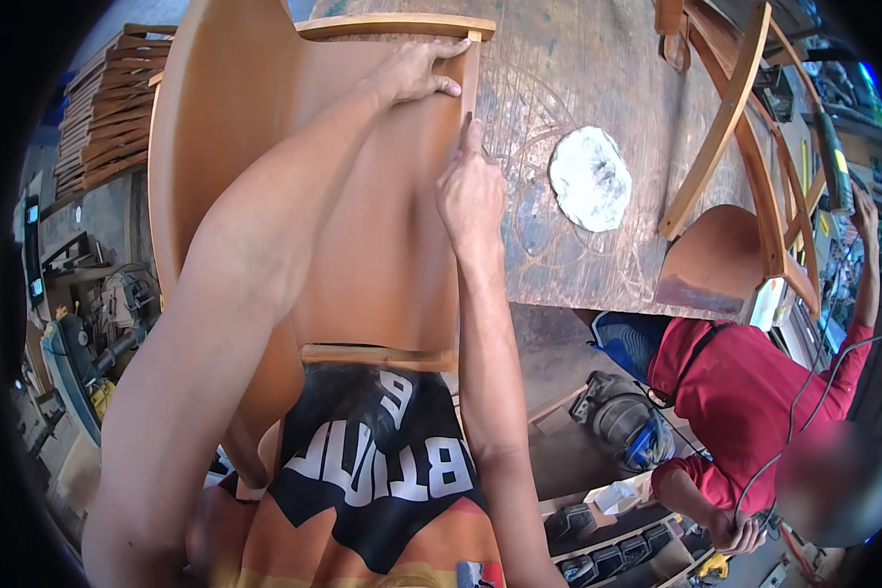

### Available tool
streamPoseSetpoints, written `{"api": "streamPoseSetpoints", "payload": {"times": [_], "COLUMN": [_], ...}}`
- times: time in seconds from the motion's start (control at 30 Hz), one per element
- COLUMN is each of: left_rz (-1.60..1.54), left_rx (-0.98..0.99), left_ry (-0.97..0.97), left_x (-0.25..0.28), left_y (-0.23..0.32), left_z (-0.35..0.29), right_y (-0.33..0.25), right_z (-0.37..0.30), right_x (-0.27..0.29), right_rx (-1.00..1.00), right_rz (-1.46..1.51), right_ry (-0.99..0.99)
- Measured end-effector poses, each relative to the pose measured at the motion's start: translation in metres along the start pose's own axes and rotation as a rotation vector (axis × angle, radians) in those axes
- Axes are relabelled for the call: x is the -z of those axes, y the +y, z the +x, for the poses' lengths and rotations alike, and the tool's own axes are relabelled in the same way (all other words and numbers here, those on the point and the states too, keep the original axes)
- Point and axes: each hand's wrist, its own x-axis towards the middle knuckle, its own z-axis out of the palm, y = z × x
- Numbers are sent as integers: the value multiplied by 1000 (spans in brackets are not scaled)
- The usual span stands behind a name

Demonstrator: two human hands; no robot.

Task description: Assemble wood and leather components to build chairs.

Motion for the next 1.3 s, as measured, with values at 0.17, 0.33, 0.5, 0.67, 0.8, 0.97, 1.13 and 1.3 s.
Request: {"api": "streamPoseSetpoints", "payload": {"times": [0.17, 0.33, 0.5, 0.67, 0.8, 0.97, 1.13, 1.3], "left_rz": [4, 14, 24, 4, -136, -108, -102, -65], "left_rx": [24, 40, 44, 34, -251, -107, -160, -196], "left_ry": [1, 1, 13, 16, 116, 35, 98, 119], "left_x": [0, 3, 1, 2, -2, 14, 12, 6], "left_y": [6, 7, 7, 3, -9, 13, 3, 7], "left_z": [-1, -2, -2, -4, 4, -3, -2, 1], "right_y": [6, 9, 13, 14, 17, 18, 13, 19], "right_z": [-13, -36, -57, -79, -103, -131, -151, -174], "right_x": [-1, 1, 1, 3, 5, 8, 15, 14], "right_rx": [-21, -43, -40, -66, -68, -119, -137, -138], "right_rz": [-22, -38, -49, -52, -46, -39, -54, -17], "right_ry": [2, -47, -59, -73, -65, -108, -137, -95]}}
